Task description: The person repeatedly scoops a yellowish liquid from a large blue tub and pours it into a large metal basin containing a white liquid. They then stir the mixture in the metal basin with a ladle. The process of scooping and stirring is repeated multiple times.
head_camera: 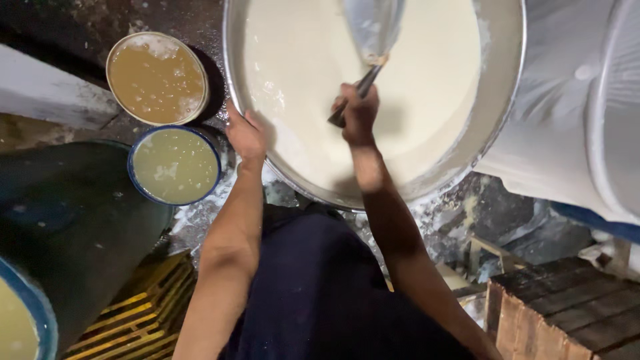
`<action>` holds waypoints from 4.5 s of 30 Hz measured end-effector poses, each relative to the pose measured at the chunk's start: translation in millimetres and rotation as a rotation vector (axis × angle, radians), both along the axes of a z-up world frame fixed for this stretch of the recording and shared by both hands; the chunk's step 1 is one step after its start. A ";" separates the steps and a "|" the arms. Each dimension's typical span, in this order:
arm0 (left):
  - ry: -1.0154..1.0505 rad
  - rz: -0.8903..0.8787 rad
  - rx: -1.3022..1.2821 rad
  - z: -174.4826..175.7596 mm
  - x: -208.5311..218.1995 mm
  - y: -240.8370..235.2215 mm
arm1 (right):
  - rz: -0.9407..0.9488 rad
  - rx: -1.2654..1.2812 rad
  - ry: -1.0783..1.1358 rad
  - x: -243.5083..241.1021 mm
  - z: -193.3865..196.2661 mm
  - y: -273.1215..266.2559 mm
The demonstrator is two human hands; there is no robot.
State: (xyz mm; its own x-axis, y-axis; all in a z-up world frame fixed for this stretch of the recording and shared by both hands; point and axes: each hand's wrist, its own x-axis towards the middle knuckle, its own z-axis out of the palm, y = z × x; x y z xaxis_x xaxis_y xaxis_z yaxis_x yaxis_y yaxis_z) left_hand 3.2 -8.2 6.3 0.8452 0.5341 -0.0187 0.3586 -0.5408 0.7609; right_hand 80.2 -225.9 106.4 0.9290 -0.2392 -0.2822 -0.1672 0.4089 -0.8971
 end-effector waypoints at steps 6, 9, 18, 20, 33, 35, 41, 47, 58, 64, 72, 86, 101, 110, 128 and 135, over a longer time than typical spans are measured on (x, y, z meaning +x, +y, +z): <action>0.183 -0.006 -0.060 4.3 1.6 -0.6 | -0.225 -0.081 0.088 64.9 -2.2 2.9; 0.140 -0.030 -0.059 5.8 2.8 -0.9 | -0.247 -0.097 0.110 85.4 -3.0 3.9; 0.088 -0.016 -0.025 7.8 1.9 -1.8 | -0.204 -0.080 0.168 106.9 -23.5 17.7; 0.096 -0.012 -0.036 10.1 2.8 -2.6 | -0.192 -0.068 0.177 107.3 -31.4 21.7; 0.194 -0.034 -0.144 23.6 5.9 -2.1 | -0.023 -0.158 0.287 70.8 -53.6 53.1; 0.193 -0.029 -0.125 23.7 6.3 -2.3 | -0.012 -0.197 0.327 63.2 -56.6 56.1; 0.203 -0.033 -0.155 32.7 5.9 -1.6 | 0.090 -0.260 0.303 31.0 -81.9 55.4; 0.167 -0.029 -0.156 36.4 4.5 -0.6 | 0.136 -0.263 0.341 -8.4 -120.8 49.6; 0.034 -0.022 -0.034 2.0 -0.6 0.6 | 0.317 -0.427 0.368 -80.0 -107.1 32.8; 0.004 -0.034 -0.029 -4.9 1.3 1.0 | 0.394 -0.557 0.468 -111.2 -84.7 24.2; 0.094 0.001 -0.140 -4.2 5.8 4.0 | 0.629 -0.935 0.439 -146.6 -55.5 -8.8; -0.005 -0.021 -0.040 -6.4 4.3 4.4 | 0.735 -1.104 0.383 -205.5 -49.9 -84.6; -0.019 -0.012 -0.067 1.6 5.1 9.7 | 0.880 -1.183 0.642 -234.7 2.9 -174.5; 0.019 -0.029 0.028 -10.5 5.7 14.5 | 0.904 -1.386 0.866 -227.4 52.1 -215.4; -0.093 -0.034 0.129 -30.7 10.8 23.8 | 0.710 -1.966 0.646 -219.2 71.8 -340.4; 0.009 -0.015 0.076 -29.8 13.1 24.6 | 0.760 -2.136 0.753 -200.2 119.6 -344.3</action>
State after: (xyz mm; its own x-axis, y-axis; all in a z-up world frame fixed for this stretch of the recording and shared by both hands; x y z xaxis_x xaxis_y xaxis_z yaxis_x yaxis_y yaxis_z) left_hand 16.3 16.4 -23.5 0.8533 0.5212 0.0143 0.3561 -0.6027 0.7141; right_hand -119.9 -570.1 226.0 0.8533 -0.3390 -0.3961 -0.1496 -0.8870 0.4368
